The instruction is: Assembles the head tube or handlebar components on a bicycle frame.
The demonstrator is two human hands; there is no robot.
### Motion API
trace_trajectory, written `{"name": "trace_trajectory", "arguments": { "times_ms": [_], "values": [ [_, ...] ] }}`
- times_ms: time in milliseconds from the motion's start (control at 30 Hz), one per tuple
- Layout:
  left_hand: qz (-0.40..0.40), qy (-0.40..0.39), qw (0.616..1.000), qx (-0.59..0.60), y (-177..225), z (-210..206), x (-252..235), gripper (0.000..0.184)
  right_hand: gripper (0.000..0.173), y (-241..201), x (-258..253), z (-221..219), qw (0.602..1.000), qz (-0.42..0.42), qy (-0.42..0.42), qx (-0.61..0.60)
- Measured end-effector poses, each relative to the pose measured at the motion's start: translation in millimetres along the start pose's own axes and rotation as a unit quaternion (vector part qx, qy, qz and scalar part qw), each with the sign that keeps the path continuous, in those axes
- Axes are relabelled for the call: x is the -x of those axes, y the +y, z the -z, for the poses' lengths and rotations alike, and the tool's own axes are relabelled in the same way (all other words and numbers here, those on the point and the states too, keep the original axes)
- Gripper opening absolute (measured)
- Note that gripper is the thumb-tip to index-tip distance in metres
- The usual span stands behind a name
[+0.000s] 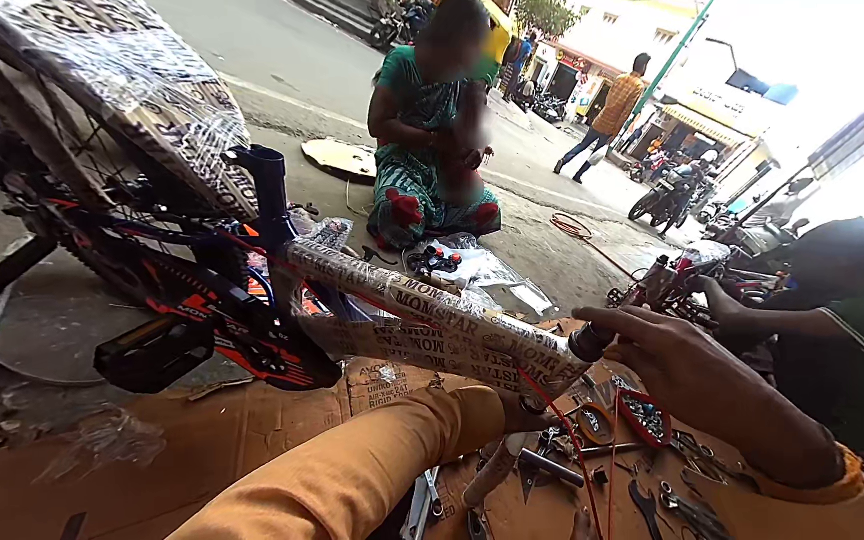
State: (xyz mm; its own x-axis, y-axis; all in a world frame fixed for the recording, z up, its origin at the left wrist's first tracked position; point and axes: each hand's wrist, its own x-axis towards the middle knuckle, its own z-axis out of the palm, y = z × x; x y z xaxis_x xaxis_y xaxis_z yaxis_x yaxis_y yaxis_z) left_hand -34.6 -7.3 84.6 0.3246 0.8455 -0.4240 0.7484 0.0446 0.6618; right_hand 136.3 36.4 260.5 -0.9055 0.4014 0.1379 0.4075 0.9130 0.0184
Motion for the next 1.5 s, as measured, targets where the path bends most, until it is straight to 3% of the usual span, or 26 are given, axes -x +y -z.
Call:
{"name": "trace_trajectory", "arguments": {
  "times_ms": [133,233,333,400,500,533,600,633,700,800,900,967,1067,1200,1300,1433,1500],
  "values": [
    [-0.027,0.061,0.998,0.008,-9,-12,-10,0.059,0.024,-4,-9,-6,0.997,-0.001,0.029,0.078],
    [-0.007,0.058,0.998,-0.003,-11,-13,-11,0.068,0.046,3,-7,-10,0.989,-0.023,0.084,0.117],
    [0.060,0.055,0.997,0.013,-10,-11,-9,0.083,0.048,2,-1,-6,0.995,-0.039,0.080,0.044],
    [0.022,0.058,0.998,0.002,-14,-13,-16,0.077,0.037,-2,1,-1,0.999,-0.017,0.035,-0.016],
    [-0.053,0.086,0.995,-0.001,-13,-17,-21,0.058,0.024,-9,-4,-2,0.999,-0.028,0.018,0.038],
    [-0.050,0.092,0.994,0.003,-10,-15,-17,0.057,0.025,-10,-6,-3,0.996,-0.039,0.035,0.072],
    [-0.035,0.075,0.997,-0.003,-7,-14,-13,0.059,0.053,-13,-9,-3,0.990,-0.060,0.080,0.098],
    [-0.023,0.065,0.998,-0.008,-9,-15,-14,0.063,0.053,-12,-9,-1,0.991,-0.065,0.078,0.082],
    [0.006,0.062,0.998,-0.010,-12,-14,-15,0.071,0.030,-8,-9,4,0.998,-0.039,0.037,0.028],
    [-0.014,0.050,0.999,-0.002,-10,-12,-14,0.070,0.045,-6,-8,7,1.000,0.008,0.006,-0.026],
    [-0.056,0.068,0.996,-0.018,-12,-15,-19,0.062,0.029,-8,-11,6,0.997,-0.009,0.058,0.045],
    [-0.043,0.056,0.997,-0.016,-9,-14,-15,0.062,0.043,-11,-12,6,0.993,-0.038,0.092,0.071],
    [-0.012,0.053,0.998,0.008,-8,-10,-10,0.067,0.041,-8,-11,9,0.999,0.010,0.032,-0.003],
    [-0.100,0.112,0.989,0.003,-13,-17,-22,0.052,0.039,-6,-9,0,0.999,0.018,0.046,-0.020],
    [-0.113,0.122,0.986,0.010,-8,-19,-17,0.046,0.033,-29,-26,-6,0.993,-0.032,0.091,0.061],
    [-0.100,0.106,0.989,0.018,-7,-19,-10,0.047,0.039,-44,-43,1,0.996,-0.043,0.024,0.081],
    [-0.108,0.142,0.982,0.055,-8,-19,-1,0.044,0.034,-36,-36,12,0.998,-0.027,-0.027,0.056]
  ]
}}
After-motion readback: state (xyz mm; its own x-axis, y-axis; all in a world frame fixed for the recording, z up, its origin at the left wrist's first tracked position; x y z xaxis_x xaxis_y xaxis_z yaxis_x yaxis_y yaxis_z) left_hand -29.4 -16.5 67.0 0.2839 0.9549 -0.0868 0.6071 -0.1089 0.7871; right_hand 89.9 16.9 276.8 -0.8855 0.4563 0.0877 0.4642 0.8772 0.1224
